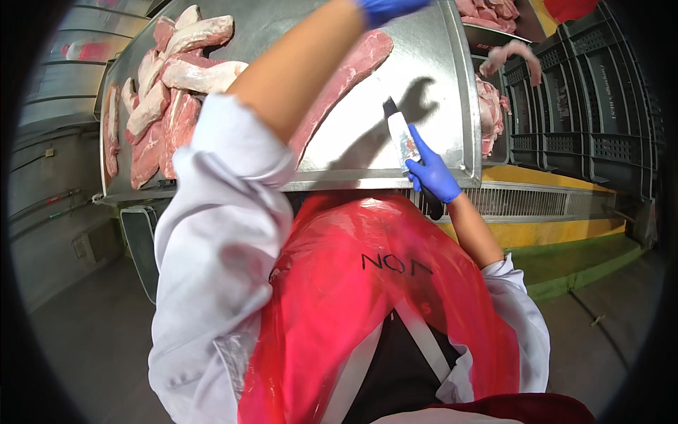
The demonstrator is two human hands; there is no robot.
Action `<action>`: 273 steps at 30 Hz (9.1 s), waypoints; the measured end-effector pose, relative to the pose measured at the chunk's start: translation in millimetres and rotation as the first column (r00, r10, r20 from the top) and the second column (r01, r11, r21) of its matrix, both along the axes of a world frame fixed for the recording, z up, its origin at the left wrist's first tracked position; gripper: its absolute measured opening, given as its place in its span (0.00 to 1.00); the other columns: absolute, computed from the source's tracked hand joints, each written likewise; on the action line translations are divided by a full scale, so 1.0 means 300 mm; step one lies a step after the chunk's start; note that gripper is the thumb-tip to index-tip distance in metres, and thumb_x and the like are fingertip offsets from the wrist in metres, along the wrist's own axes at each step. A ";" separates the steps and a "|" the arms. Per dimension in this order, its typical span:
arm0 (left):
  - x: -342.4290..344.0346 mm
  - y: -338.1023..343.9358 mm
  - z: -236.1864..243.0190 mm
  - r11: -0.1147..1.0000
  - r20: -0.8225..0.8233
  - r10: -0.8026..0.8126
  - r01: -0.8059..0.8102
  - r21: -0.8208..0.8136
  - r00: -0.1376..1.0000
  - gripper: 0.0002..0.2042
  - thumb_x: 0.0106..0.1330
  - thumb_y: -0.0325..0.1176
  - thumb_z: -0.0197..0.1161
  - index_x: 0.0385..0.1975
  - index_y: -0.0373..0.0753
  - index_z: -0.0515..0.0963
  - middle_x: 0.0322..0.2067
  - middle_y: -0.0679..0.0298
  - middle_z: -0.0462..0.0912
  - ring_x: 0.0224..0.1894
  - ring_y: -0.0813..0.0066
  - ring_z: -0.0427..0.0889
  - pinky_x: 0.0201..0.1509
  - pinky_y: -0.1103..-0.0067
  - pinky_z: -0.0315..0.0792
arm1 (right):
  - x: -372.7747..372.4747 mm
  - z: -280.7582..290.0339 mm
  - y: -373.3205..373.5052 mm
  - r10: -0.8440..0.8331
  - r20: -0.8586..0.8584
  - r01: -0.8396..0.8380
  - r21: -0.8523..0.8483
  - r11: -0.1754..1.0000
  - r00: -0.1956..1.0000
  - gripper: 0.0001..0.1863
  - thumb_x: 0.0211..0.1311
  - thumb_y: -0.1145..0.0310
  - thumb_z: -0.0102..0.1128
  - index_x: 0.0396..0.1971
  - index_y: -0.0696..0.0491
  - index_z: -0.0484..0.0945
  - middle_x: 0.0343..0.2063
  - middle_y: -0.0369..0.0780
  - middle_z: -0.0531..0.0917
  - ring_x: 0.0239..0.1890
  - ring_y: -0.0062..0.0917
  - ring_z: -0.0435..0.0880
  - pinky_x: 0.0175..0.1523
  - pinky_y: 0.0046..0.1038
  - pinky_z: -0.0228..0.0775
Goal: The person uses a knife to trim fat and connective tissue from large slabs of raw meat on a stainless steel table. They repeatedly cut away excess material, flip the meat to access different sides, and place the trimmed pieces into a nearby container.
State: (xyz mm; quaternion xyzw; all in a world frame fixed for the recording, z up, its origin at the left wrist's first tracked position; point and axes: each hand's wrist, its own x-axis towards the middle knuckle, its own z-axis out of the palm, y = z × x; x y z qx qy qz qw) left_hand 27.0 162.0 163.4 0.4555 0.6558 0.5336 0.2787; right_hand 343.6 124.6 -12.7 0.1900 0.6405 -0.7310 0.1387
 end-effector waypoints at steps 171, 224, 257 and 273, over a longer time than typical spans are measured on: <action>-0.466 -0.439 -0.872 0.967 -0.319 0.150 -0.206 -0.151 0.936 0.08 0.66 0.32 0.62 0.30 0.34 0.81 0.23 0.59 0.82 0.28 0.75 0.79 0.36 0.73 0.75 | -0.909 0.003 0.048 -0.140 0.131 0.053 0.514 0.856 0.982 0.39 0.69 0.70 0.58 0.78 0.40 0.56 0.25 0.38 0.79 0.23 0.18 0.78 0.29 0.28 0.76; -0.118 -1.405 -0.698 0.637 0.201 0.741 -0.576 -0.513 0.640 0.42 0.53 0.34 0.71 0.70 0.31 0.61 0.62 0.50 0.74 0.65 0.55 0.75 0.68 0.64 0.70 | -0.200 0.065 -0.109 0.593 0.306 -0.642 0.570 0.512 0.745 0.45 0.64 0.73 0.51 0.79 0.35 0.46 0.36 0.57 0.85 0.34 0.54 0.84 0.44 0.48 0.76; -0.954 -0.934 -0.416 0.472 -0.445 -0.583 -0.162 -0.867 0.680 0.49 0.53 0.46 0.79 0.76 0.51 0.58 0.72 0.50 0.65 0.70 0.49 0.69 0.73 0.59 0.66 | 0.025 0.081 0.120 -0.467 0.084 0.439 0.228 0.869 0.880 0.46 0.69 0.83 0.50 0.81 0.36 0.46 0.32 0.30 0.76 0.19 0.12 0.66 0.21 0.16 0.61; -0.883 -1.274 -0.640 0.748 -0.733 -0.214 -0.374 -0.548 0.645 0.34 0.37 0.39 0.77 0.50 0.37 0.78 0.44 0.50 0.84 0.47 0.48 0.83 0.57 0.60 0.75 | -0.075 0.132 -0.125 -0.642 0.069 0.613 0.234 0.755 0.764 0.46 0.68 0.83 0.50 0.81 0.40 0.43 0.77 0.50 0.55 0.21 0.13 0.68 0.20 0.17 0.62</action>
